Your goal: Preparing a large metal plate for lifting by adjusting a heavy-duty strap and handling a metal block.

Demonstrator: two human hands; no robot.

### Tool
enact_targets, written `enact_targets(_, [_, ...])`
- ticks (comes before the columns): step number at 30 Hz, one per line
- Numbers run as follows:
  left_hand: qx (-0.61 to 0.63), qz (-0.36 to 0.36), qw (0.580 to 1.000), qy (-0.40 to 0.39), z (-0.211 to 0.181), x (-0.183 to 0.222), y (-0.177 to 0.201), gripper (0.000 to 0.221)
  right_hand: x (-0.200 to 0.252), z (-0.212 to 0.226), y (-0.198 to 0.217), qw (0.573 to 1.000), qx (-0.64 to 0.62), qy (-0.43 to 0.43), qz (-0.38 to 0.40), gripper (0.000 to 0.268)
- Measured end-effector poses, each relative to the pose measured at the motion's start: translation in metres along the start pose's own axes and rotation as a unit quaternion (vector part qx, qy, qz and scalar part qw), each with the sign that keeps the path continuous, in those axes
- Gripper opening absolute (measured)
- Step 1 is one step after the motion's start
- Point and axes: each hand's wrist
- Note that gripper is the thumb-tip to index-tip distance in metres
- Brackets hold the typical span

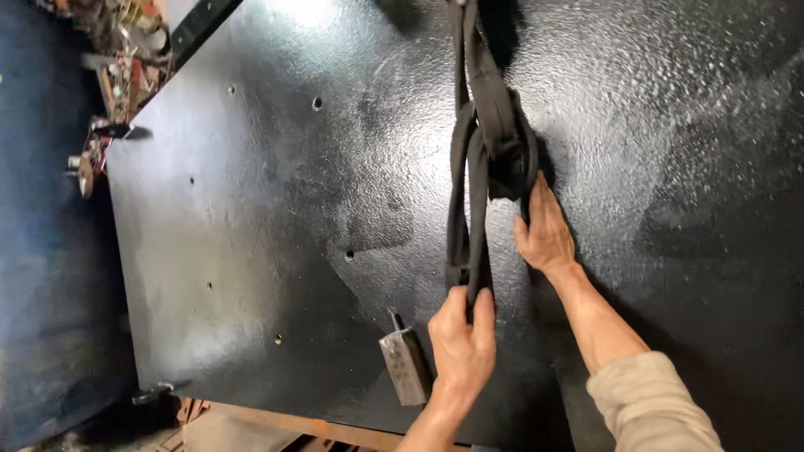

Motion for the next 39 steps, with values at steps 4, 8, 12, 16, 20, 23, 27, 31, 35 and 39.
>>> enact_targets(4, [0.106, 0.014, 0.983, 0.151, 0.034, 0.004, -0.020, 0.018, 0.003, -0.011, -0.004, 0.999, -0.026, 0.015, -0.030, 0.074])
enact_targets(8, [0.163, 0.106, 0.946, 0.259, 0.072, -0.025, -0.038, 0.023, 0.001, -0.005, -0.002, 0.997, -0.062, -0.028, -0.046, 0.069])
enact_targets(12, [0.032, 0.202, 0.955, 0.217, 0.105, -0.085, -0.042, 0.029, -0.002, -0.007, -0.001, 0.996, -0.058, -0.032, -0.056, 0.069])
enact_targets(16, [-0.166, 0.099, 0.980, 0.053, 0.109, -0.205, -0.077, 0.081, 0.002, -0.008, -0.002, 1.000, -0.010, -0.008, -0.028, 0.067])
enact_targets(20, [-0.093, 0.130, 0.984, -0.082, 0.118, -0.299, -0.129, 0.090, -0.007, 0.000, 0.008, 0.999, -0.021, -0.007, -0.039, 0.065])
enact_targets(23, [-0.159, 0.210, 0.964, -0.047, 0.064, -0.293, -0.109, 0.105, -0.011, 0.008, 0.009, 0.995, -0.057, -0.074, -0.045, 0.070])
enact_targets(27, [-0.054, 0.175, 0.979, -0.095, 0.102, -0.293, -0.131, 0.105, -0.033, 0.003, 0.008, 0.997, -0.005, -0.025, -0.068, 0.073])
enact_targets(31, [-0.053, 0.154, 0.980, -0.113, 0.108, -0.291, -0.136, 0.112, -0.081, -0.003, 0.022, 0.991, -0.052, -0.074, -0.096, 0.078])
enact_targets(35, [0.001, 0.155, 0.982, -0.105, 0.118, -0.293, -0.146, 0.113, -0.168, 0.002, 0.045, 0.980, -0.090, -0.178, 0.000, 0.076])
enact_targets(39, [0.028, 0.131, 0.988, -0.081, 0.124, -0.314, -0.152, 0.122, -0.176, -0.044, 0.036, 0.968, -0.035, -0.210, 0.129, 0.074])
Point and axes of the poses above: each hand's wrist, its own x-axis away from the middle knuckle, its own y-axis out of the back of the hand, z = x × y, and after that the axes turned 13 degrees about y, right-handed
